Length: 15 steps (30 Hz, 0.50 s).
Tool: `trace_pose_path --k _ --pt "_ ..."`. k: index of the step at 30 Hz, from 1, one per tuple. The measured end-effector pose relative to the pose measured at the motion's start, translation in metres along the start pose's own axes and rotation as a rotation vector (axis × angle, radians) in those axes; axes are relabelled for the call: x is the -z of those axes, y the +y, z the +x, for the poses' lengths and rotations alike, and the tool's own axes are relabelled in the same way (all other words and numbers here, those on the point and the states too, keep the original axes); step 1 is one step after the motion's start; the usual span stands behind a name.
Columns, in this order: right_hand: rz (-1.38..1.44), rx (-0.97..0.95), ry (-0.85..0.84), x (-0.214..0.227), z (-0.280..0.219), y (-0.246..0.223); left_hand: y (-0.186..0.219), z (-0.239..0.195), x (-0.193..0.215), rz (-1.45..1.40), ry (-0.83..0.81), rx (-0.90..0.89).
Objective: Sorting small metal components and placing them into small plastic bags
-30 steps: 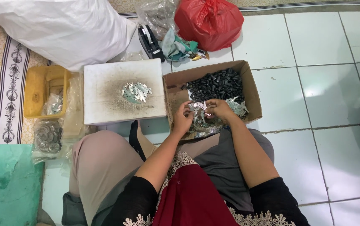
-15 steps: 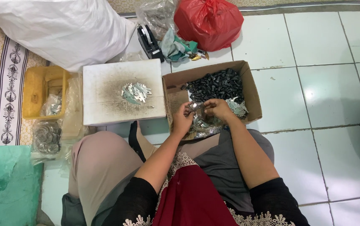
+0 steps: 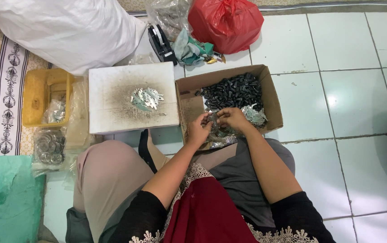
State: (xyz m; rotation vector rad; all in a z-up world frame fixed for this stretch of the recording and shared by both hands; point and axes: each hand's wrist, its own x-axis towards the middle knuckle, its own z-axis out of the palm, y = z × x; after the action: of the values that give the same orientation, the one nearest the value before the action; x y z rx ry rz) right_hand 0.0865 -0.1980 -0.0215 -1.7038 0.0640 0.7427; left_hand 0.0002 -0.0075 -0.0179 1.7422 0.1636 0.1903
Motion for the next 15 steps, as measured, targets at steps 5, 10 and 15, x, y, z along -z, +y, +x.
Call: trace_pose_path --k 5,10,15 --pt "0.011 0.002 0.044 -0.012 -0.024 -0.042 0.046 -0.010 0.017 0.168 0.071 -0.063" --pt "-0.004 0.052 0.017 -0.064 -0.050 -0.119 0.101 -0.004 0.069 0.094 0.102 -0.017" --pt "-0.151 0.311 0.029 -0.143 -0.014 -0.151 0.145 0.014 0.152 -0.017 0.186 0.174"
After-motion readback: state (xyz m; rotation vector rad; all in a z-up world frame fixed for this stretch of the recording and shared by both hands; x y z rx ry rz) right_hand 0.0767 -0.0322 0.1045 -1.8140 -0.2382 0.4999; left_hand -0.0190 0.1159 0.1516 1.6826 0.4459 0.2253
